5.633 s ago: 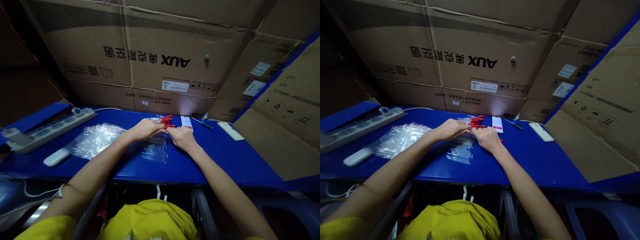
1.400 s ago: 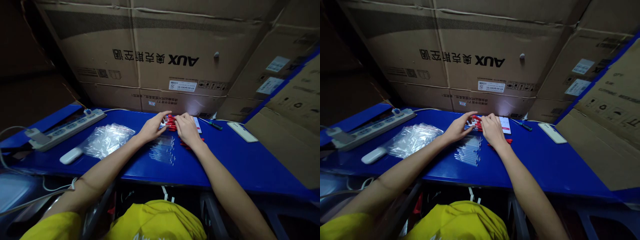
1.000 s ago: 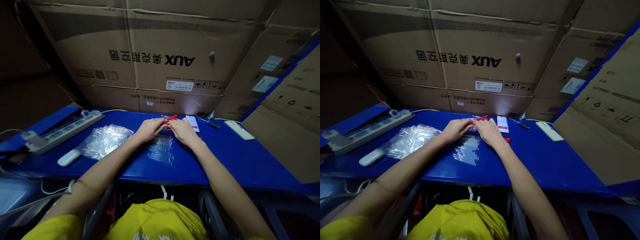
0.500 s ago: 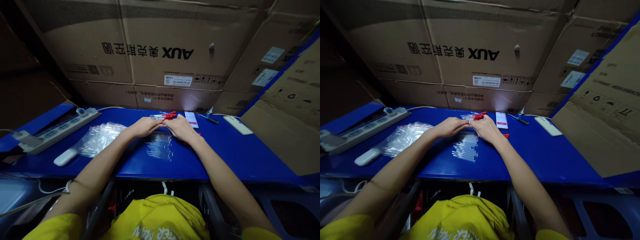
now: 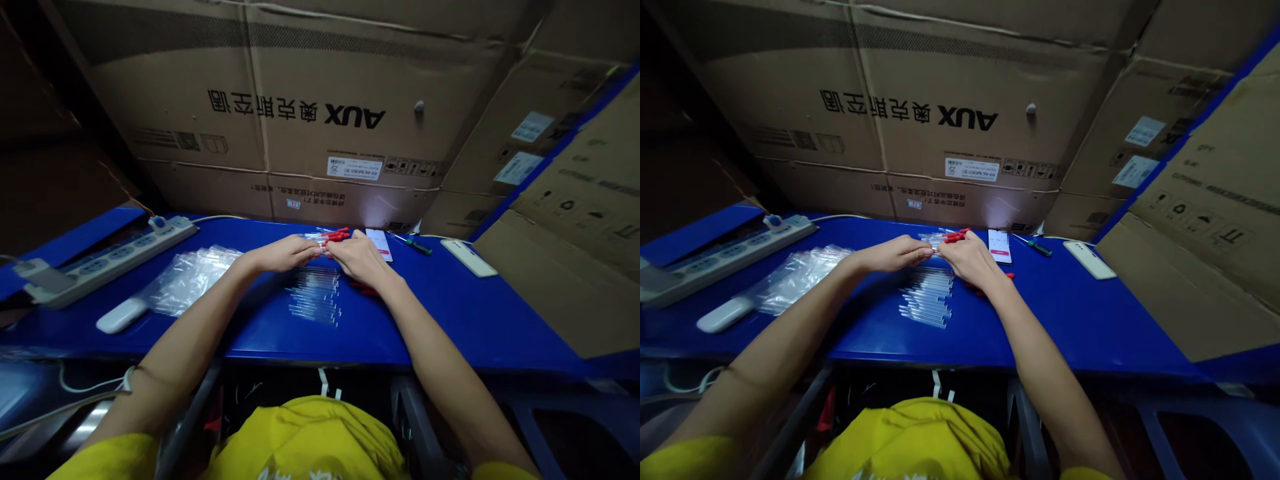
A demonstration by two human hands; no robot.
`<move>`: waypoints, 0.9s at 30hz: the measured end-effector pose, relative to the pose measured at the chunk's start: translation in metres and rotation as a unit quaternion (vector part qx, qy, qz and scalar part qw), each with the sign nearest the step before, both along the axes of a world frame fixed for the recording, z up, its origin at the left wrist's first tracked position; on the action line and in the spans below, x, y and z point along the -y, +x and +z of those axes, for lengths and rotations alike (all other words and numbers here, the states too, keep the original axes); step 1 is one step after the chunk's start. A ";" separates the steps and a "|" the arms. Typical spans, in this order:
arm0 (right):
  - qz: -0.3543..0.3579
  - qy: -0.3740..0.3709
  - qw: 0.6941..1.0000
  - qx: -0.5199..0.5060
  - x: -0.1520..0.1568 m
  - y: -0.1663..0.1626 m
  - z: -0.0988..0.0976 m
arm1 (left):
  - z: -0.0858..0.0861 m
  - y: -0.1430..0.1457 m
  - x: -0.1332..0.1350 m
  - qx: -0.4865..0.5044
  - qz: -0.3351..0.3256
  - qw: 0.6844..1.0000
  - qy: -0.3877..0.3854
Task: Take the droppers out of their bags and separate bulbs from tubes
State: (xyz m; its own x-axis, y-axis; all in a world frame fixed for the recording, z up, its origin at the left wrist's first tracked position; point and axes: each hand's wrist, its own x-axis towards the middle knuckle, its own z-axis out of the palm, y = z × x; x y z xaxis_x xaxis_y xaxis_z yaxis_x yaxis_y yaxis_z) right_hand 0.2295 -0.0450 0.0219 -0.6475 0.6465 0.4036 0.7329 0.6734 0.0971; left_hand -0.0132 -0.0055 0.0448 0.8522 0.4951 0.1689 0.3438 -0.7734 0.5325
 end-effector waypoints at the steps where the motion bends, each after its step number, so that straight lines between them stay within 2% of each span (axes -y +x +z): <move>1: 0.000 0.002 1.000 -0.001 -0.001 0.000 0.000 | 0.002 -0.001 0.001 0.000 0.002 1.000 -0.007; 11: -0.007 0.007 1.000 -0.028 -0.001 0.000 0.003 | 0.009 -0.005 0.000 0.010 0.005 1.000 -0.018; 22: -0.017 -0.016 1.000 -0.014 0.000 0.000 0.010 | 0.013 -0.009 -0.002 0.003 0.022 0.999 -0.033; 27: -0.032 -0.012 0.999 -0.005 -0.001 -0.001 0.008 | 0.008 -0.008 -0.004 0.015 0.031 0.998 -0.053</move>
State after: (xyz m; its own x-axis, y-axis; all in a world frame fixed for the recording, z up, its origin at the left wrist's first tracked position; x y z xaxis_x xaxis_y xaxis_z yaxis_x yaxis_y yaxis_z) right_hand 0.2286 -0.0443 0.0297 -0.6000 0.6966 0.3935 0.7759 0.6265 0.0742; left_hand -0.0212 -0.0011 0.0532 0.8155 0.5624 0.1371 0.3718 -0.6904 0.6206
